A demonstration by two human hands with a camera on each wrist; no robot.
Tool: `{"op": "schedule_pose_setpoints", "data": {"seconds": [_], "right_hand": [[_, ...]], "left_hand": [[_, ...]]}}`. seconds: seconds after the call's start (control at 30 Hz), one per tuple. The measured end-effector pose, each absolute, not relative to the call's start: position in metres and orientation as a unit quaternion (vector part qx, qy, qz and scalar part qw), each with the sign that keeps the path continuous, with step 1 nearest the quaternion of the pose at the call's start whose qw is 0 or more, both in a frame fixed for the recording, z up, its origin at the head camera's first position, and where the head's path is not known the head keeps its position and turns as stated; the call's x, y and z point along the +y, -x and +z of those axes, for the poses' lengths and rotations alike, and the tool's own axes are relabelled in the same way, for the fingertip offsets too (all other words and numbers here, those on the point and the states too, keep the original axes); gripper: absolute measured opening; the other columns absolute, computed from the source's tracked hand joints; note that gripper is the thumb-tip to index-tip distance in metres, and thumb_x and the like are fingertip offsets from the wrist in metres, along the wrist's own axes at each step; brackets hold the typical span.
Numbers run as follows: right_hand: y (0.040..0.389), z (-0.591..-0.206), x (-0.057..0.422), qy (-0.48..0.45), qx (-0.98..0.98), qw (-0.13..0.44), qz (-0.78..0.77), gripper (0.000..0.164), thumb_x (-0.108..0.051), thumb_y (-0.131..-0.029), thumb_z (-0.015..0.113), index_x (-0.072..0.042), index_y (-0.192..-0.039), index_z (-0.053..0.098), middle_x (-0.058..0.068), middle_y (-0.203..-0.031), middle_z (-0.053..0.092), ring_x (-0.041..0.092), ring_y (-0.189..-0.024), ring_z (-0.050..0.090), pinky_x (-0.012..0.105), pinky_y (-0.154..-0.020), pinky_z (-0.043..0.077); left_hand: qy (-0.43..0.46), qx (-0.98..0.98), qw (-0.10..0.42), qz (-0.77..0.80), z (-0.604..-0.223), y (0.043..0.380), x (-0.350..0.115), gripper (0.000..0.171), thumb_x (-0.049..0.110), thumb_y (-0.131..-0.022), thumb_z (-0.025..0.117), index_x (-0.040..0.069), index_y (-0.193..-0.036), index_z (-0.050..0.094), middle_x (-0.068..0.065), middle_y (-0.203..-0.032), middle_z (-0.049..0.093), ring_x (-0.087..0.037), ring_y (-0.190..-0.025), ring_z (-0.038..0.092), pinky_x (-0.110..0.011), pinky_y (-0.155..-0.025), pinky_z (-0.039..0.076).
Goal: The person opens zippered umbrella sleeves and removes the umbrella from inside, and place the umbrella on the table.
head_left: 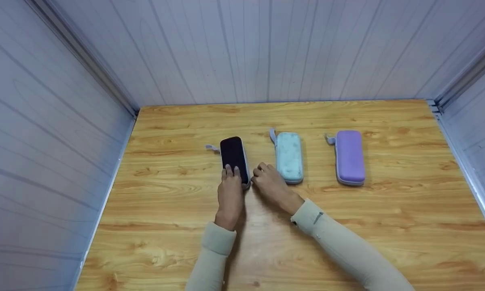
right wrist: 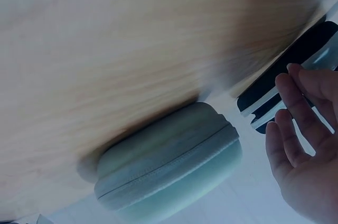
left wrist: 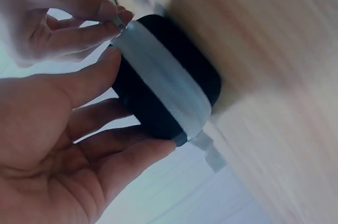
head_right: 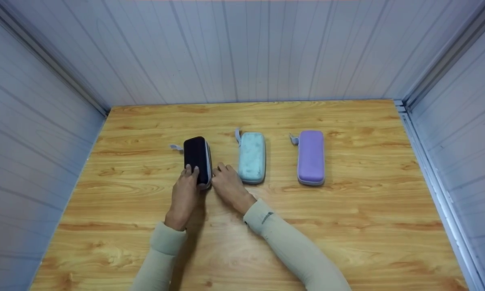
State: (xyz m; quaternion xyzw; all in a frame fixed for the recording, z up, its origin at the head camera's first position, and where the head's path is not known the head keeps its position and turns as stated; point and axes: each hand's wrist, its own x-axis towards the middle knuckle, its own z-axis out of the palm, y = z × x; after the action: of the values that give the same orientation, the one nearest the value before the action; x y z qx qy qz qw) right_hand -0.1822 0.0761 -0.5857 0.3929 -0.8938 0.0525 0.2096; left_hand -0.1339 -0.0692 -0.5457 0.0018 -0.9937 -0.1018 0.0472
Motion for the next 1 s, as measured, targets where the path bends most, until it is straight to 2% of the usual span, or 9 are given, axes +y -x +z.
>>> {"op": "schedule_pose_setpoints", "data": {"seconds": [0.3, 0.57, 0.87, 1.0], "right_hand": [[0.182, -0.586, 0.077, -0.398, -0.888, 0.226, 0.041, 0.011, -0.005, -0.090, 0.076, -0.011, -0.085, 0.084, 0.004, -0.089, 0.070, 0.024, -0.089, 0.059, 0.035, -0.074, 0.051], [0.182, -0.586, 0.079, -0.395, -0.890, 0.222, 0.052, 0.009, -0.006, -0.091, 0.077, -0.009, -0.085, 0.084, 0.005, -0.089, 0.071, 0.025, -0.090, 0.060, 0.035, -0.072, 0.052], [0.180, -0.588, 0.080, -0.392, -0.887, 0.236, 0.053, 0.010, -0.004, -0.088, 0.078, -0.009, -0.083, 0.084, 0.005, -0.088, 0.070, 0.025, -0.088, 0.060, 0.035, -0.071, 0.052], [0.180, -0.589, 0.080, -0.391, -0.889, 0.234, 0.053, 0.009, -0.004, -0.088, 0.078, -0.009, -0.083, 0.084, 0.005, -0.088, 0.071, 0.025, -0.088, 0.060, 0.035, -0.071, 0.051]], "left_hand": [[-0.019, -0.993, 0.078, -0.089, -0.555, 0.133, -0.065, 0.043, -0.007, -0.100, 0.059, -0.003, -0.143, 0.063, -0.029, -0.149, 0.057, -0.039, -0.137, 0.058, -0.038, -0.072, 0.063], [-0.041, -0.991, 0.110, -0.064, -0.559, 0.133, -0.056, 0.040, 0.001, -0.100, 0.063, -0.001, -0.140, 0.066, -0.028, -0.144, 0.061, -0.038, -0.133, 0.062, -0.036, -0.067, 0.063], [-0.057, -0.988, 0.122, -0.077, -0.561, 0.132, -0.049, 0.040, -0.004, -0.100, 0.063, -0.001, -0.140, 0.066, -0.029, -0.144, 0.061, -0.038, -0.133, 0.062, -0.038, -0.064, 0.063], [-0.061, -0.986, 0.137, -0.074, -0.562, 0.133, -0.047, 0.038, -0.001, -0.100, 0.064, -0.003, -0.138, 0.067, -0.030, -0.141, 0.063, -0.039, -0.131, 0.063, -0.038, -0.063, 0.063]]}}
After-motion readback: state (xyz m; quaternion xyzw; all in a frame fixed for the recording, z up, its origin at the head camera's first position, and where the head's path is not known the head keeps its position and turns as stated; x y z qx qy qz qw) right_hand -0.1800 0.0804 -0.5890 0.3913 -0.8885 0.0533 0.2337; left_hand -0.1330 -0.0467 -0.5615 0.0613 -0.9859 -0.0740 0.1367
